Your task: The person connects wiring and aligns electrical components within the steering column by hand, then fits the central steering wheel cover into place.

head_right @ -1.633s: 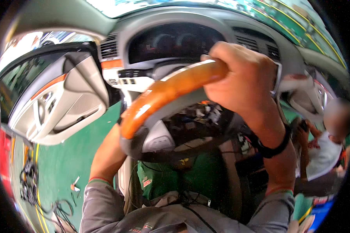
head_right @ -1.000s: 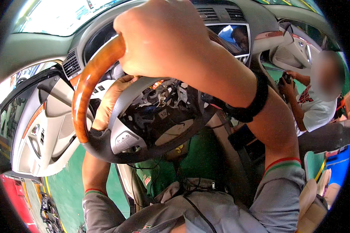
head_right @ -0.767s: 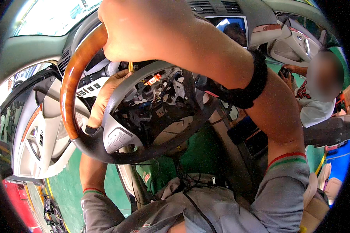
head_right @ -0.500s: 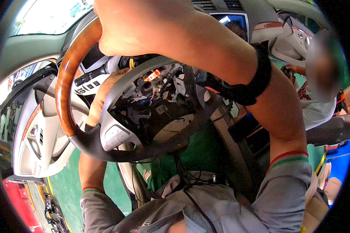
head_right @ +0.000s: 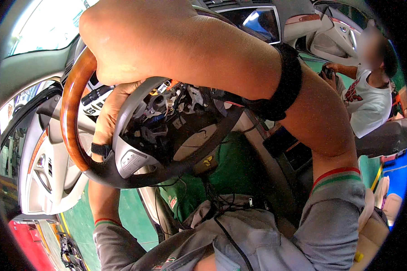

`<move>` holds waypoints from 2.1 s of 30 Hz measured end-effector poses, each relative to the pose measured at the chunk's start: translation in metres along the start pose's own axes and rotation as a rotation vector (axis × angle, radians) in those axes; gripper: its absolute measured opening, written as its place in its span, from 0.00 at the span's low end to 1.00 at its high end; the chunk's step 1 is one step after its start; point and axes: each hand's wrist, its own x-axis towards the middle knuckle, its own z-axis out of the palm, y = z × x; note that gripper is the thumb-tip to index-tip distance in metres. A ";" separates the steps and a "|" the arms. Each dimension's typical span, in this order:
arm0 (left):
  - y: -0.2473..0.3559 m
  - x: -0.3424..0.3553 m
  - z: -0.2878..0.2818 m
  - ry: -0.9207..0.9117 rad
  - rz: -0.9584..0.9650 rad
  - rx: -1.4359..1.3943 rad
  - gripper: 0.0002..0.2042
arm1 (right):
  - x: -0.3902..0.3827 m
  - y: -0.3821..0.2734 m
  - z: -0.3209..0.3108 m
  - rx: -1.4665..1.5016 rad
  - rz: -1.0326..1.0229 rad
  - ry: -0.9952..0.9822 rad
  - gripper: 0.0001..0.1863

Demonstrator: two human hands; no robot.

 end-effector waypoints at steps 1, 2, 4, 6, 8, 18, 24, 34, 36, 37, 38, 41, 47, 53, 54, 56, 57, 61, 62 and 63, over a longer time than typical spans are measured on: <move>0.002 -0.001 0.001 0.009 0.028 0.066 0.16 | 0.002 0.005 -0.005 0.062 -0.007 -0.038 0.11; 0.005 -0.005 0.005 0.018 0.055 0.133 0.16 | 0.002 0.006 -0.004 0.058 -0.003 -0.044 0.11; 0.009 -0.013 0.012 0.101 0.086 0.161 0.17 | 0.004 0.003 0.000 -0.014 0.012 -0.025 0.10; 0.009 -0.016 0.009 0.141 0.102 0.141 0.19 | 0.003 0.000 0.001 -0.076 0.026 0.004 0.10; 0.011 -0.021 0.003 0.152 0.131 0.119 0.20 | 0.002 0.001 -0.007 -0.070 0.029 0.020 0.09; 0.025 -0.066 -0.019 0.118 0.353 0.239 0.28 | 0.018 0.015 0.002 -0.044 0.167 -0.012 0.08; 0.038 -0.059 -0.036 0.223 0.492 0.520 0.22 | 0.022 0.020 0.003 0.036 0.226 0.017 0.09; 0.073 0.024 -0.037 -0.296 0.336 0.944 0.25 | 0.022 0.009 -0.012 0.075 0.287 -0.041 0.09; 0.064 0.027 -0.029 -0.324 0.276 0.751 0.26 | 0.021 0.004 -0.013 0.085 0.307 -0.040 0.09; 0.056 0.025 -0.022 -0.316 0.251 0.619 0.27 | 0.021 0.004 -0.011 0.079 0.324 -0.047 0.09; 0.053 0.027 -0.020 -0.290 0.216 0.547 0.28 | 0.023 0.007 -0.010 0.084 0.336 -0.075 0.10; 0.055 0.030 -0.029 -0.334 0.226 0.561 0.28 | 0.030 0.020 -0.011 0.116 0.350 -0.165 0.10; 0.057 0.013 -0.035 -0.235 0.226 0.560 0.32 | 0.038 0.017 -0.006 0.185 0.287 -0.157 0.10; 0.053 0.017 -0.036 -0.216 0.187 0.401 0.34 | 0.050 0.014 0.001 0.156 0.236 -0.135 0.10; 0.052 0.010 -0.042 -0.187 0.198 0.374 0.35 | 0.054 0.016 0.009 0.188 0.211 -0.135 0.10; 0.050 0.008 -0.035 -0.210 0.210 0.318 0.35 | 0.058 0.005 0.004 0.172 0.304 -0.150 0.10; 0.050 0.018 -0.027 -0.272 0.194 0.264 0.36 | 0.055 0.009 -0.003 0.123 0.331 -0.140 0.10; 0.047 0.002 -0.045 -0.157 0.210 0.209 0.37 | 0.060 0.029 0.027 0.157 0.097 -0.061 0.11; 0.046 -0.007 -0.052 -0.088 0.228 0.230 0.37 | 0.065 0.029 0.036 0.192 0.097 -0.060 0.11; 0.045 -0.007 -0.059 -0.096 0.273 0.239 0.38 | 0.067 0.024 0.034 0.171 0.135 -0.070 0.11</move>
